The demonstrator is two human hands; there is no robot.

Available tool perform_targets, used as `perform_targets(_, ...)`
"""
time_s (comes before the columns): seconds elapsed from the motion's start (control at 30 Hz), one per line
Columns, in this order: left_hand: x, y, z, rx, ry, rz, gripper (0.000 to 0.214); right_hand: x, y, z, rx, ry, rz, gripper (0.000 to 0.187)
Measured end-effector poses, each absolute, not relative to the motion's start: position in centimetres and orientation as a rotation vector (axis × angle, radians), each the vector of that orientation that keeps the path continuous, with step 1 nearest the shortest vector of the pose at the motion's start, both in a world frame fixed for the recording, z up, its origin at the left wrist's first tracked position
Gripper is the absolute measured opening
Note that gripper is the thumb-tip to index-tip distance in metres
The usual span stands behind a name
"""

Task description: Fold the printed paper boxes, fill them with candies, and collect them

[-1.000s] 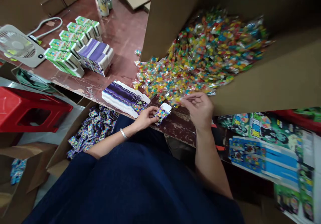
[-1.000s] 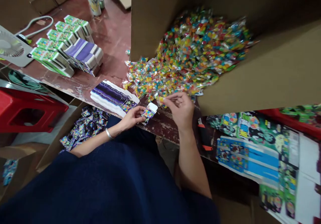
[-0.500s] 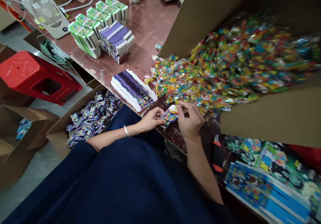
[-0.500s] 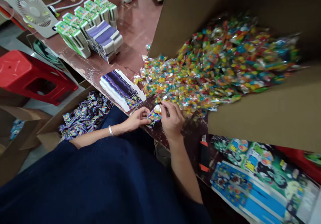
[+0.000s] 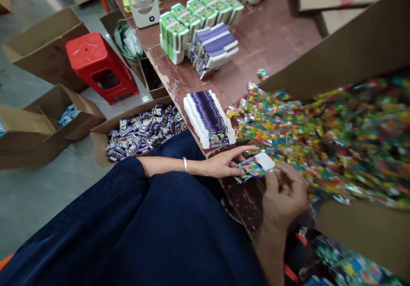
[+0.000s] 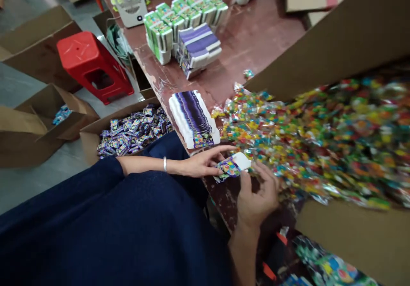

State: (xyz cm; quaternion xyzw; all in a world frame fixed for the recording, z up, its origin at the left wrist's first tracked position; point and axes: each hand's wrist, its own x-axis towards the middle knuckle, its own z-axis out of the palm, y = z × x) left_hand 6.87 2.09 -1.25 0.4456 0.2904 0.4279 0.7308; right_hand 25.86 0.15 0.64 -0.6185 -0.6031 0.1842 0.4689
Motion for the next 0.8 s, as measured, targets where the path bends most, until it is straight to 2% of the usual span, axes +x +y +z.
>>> perform_targets(0.1,6.3,2.1,-1.4,1.078,0.627,0.98,0.055,24.0,-0.6,-0.3,-1.561,-1.273,0.608,0.045)
perform_targets(0.23,5.8,2.1,-2.5,1.08,0.687,0.889,0.039,22.0,-0.8,-1.2,-1.604,-1.166,0.622,0.042)
perform_targets(0.5,4.8,2.4,-2.0,0.777,0.674,0.963,0.052,20.4,0.9,-0.5,-1.46,-1.217,0.552,0.05)
perform_targets(0.6,4.5,2.3,-2.0,0.758,0.696,0.962,0.052,20.1,1.3,-0.4,-1.378,-1.247,0.661,0.035)
perform_targets(0.8,3.0,2.1,-1.6,1.085,0.75,0.934,0.05,21.7,1.3,-0.7,-1.561,-1.302,0.894,0.026)
